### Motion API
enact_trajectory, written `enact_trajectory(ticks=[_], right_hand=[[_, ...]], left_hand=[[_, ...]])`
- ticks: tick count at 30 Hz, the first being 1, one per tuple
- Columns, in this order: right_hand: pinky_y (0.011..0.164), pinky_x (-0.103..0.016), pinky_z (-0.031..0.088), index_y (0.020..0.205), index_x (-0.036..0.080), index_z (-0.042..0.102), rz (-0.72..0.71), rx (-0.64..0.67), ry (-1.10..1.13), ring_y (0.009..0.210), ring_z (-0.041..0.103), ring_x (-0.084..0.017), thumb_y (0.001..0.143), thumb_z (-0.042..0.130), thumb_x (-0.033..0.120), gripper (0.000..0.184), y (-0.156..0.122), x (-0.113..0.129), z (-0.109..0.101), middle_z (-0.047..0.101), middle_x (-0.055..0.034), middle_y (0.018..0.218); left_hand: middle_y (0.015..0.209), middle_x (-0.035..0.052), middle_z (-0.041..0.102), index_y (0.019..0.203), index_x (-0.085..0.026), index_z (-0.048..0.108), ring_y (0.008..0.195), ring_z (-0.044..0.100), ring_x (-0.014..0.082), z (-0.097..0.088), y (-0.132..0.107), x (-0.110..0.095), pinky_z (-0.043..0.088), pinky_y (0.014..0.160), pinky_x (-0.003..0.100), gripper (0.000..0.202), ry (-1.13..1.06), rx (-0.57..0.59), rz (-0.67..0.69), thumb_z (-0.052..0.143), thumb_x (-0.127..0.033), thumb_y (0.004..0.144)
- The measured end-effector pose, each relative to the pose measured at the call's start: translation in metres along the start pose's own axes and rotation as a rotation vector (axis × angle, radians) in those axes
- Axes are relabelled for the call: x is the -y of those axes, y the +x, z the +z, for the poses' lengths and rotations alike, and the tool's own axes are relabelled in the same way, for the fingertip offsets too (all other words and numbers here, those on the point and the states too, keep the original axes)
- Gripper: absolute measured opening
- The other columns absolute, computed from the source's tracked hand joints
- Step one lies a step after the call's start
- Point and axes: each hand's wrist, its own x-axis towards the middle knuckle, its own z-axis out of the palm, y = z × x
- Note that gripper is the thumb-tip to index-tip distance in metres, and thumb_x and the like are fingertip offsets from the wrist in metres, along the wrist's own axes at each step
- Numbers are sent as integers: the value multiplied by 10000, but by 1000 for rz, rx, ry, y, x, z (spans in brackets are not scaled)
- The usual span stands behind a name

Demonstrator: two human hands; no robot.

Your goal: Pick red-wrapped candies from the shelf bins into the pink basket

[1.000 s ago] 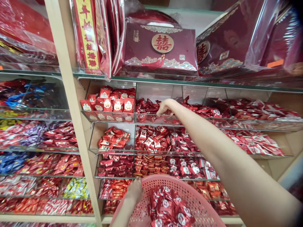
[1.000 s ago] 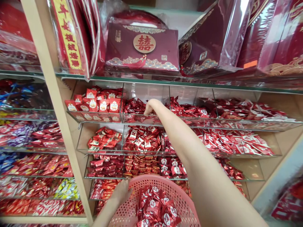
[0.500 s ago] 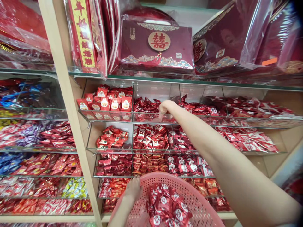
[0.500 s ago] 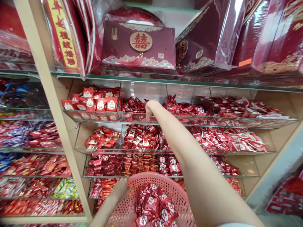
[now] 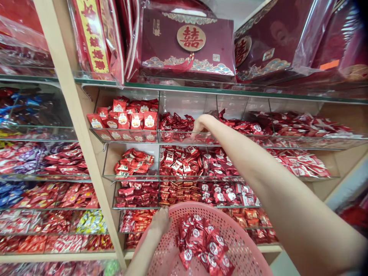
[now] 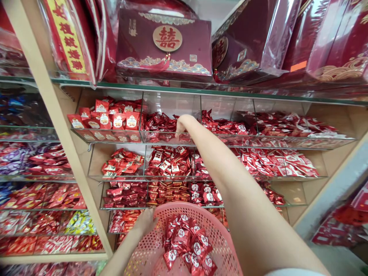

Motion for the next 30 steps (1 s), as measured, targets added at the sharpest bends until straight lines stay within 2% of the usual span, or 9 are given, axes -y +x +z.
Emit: enact_trajectory(ticks=[4,9,12,14,17,21,23,26,30], right_hand=[[632,-261,473,757,74,578,135,168,75,697,587,-124,656,679,497,447,-21,-9,-16,581,-22,745],[556,-242,432,945,109,571,-22,-84,252,608,518,-103,704,706,358,371,-73,-17,-38,550,-21,712],[516,-218,391,1089,173,516,-234,-238,384,605,493,-94,725,686,361,443,-124,-23,-27,574,-15,760],[477,-202,343,1147,200,479,-339,-222,442,564,457,-84,723,680,371,499,-155,-30,2,557,17,708],[503,-213,347,1220,188,419,-414,-32,531,575,463,-90,744,638,392,562,-180,-47,80,543,28,712],[570,-239,355,1210,180,424,-213,137,378,653,518,-133,707,638,340,570,-172,-77,210,575,10,753],[640,-262,367,1217,191,428,-45,140,216,798,566,-187,704,619,315,561,-166,-88,259,619,-41,878],[722,-305,373,1283,172,385,74,175,28,952,576,-254,739,556,282,581,-164,-95,301,629,-117,1022],[765,-321,384,1346,133,322,70,227,-13,1028,563,-269,741,546,233,653,-170,-91,314,610,-154,1112]], left_hand=[[1200,175,568,1265,-70,454,1109,544,247,-1,0,-2,430,917,314,446,-26,7,5,425,-233,851],[1213,176,563,1253,-83,460,1103,551,247,0,0,-3,437,905,318,434,-41,9,7,444,-235,846],[1253,174,537,1269,-78,451,1125,537,241,3,1,-3,424,926,301,451,-46,5,14,453,-224,842],[1246,175,542,1248,-69,472,1126,536,239,4,1,-3,425,925,291,434,-44,5,19,449,-219,842],[1240,180,544,1229,-66,486,1124,539,239,5,0,-4,432,914,286,416,-38,4,17,438,-219,845],[1276,189,511,1235,-67,480,1127,540,231,6,0,-5,416,943,290,420,-26,-3,33,434,-227,849],[1279,191,506,1237,-67,478,1123,543,237,8,1,-5,417,943,302,422,-12,-2,31,425,-233,853],[1272,183,513,1241,-78,473,1124,542,238,12,3,-4,416,944,309,423,0,-3,29,424,-236,851],[1236,175,538,1221,-81,487,1116,545,234,11,4,-4,422,932,307,399,2,-15,38,413,-229,858]])
